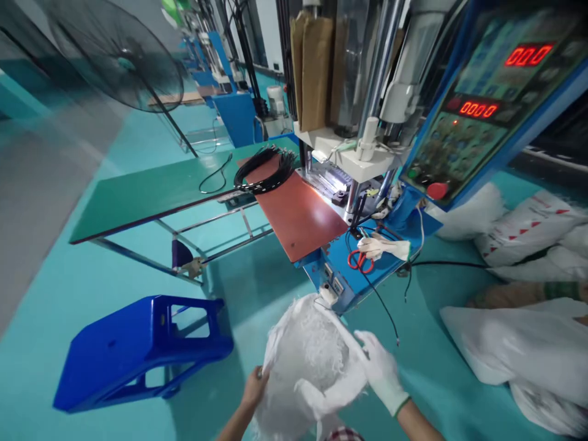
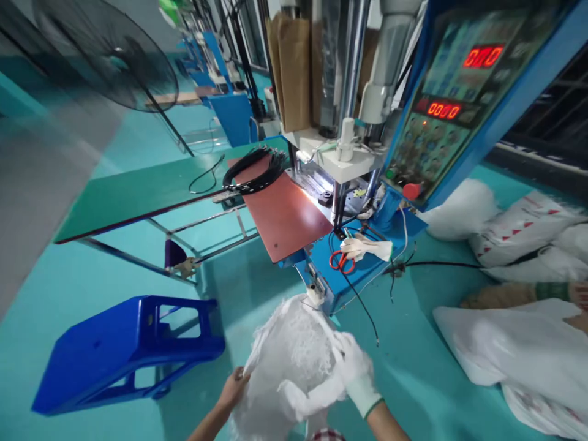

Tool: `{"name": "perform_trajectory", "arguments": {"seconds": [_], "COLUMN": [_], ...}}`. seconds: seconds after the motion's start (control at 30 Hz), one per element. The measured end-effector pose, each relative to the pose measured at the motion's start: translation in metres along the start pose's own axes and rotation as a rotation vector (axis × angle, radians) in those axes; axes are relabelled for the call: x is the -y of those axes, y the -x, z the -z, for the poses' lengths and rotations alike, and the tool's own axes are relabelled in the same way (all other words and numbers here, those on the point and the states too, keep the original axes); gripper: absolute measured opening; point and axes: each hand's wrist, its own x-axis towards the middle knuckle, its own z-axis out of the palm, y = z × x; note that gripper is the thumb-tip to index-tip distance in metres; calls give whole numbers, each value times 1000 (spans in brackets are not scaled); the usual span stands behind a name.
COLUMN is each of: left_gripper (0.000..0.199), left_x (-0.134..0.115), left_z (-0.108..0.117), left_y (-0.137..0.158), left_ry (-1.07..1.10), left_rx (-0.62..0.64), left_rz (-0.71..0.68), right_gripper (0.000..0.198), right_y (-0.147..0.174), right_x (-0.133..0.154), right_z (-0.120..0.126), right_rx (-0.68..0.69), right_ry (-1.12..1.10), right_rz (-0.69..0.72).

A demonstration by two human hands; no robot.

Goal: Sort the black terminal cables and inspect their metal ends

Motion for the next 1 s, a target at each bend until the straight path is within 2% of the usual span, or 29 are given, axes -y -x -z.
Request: {"name": "perform_trajectory", "arguments": {"seconds": [0.07,0.1,0.13,0.17,0.23,0.3,0.37,0.5,0.57,0.63,0.73,0.83,0.9,1.0], "left_gripper": [33,39,43,45,38,26,31,58,56,45,32,26,22,18], "left_x": [-16,-26,-39,-54,-91,-138,-192,-303,-349,-383,-417,-441,-455,-475], "left_z": [10,14,17,19,19,14,3,-20,-27,-29,-22,-10,-5,-3], "left_y": [9,15,21,29,45,63,80,106,113,116,115,115,118,125], "left_ry": [-127,-170,-197,-205,-177,-104,4,291,406,498,609,684,718,746], "left_rx": [-63,-86,-96,-85,9,162,307,524,617,666,663,646,639,626], "left_rz": [-28,-59,-107,-173,-335,-485,-577,-598,-565,-537,-528,-561,-605,-682], "right_gripper": [42,48,52,49,34,34,40,40,33,29,37,51,63,62], "right_y": [-13,-21,-29,-38,-52,-63,-67,-65,-65,-71,-97,-132,-152,-169], "right_x": [22,31,38,43,52,63,76,105,110,105,84,61,52,52], "right_z": [36,53,69,82,103,116,125,131,133,140,166,191,195,181], "right_rx": [-214,-290,-284,-224,-96,-57,-78,-48,-12,-5,-115,-268,-313,-316], "right_ry": [24,58,107,136,148,97,38,-14,8,33,53,87,115,154], "right_rz": [79,27,-57,-113,-133,-29,98,299,354,363,273,93,6,10]}}
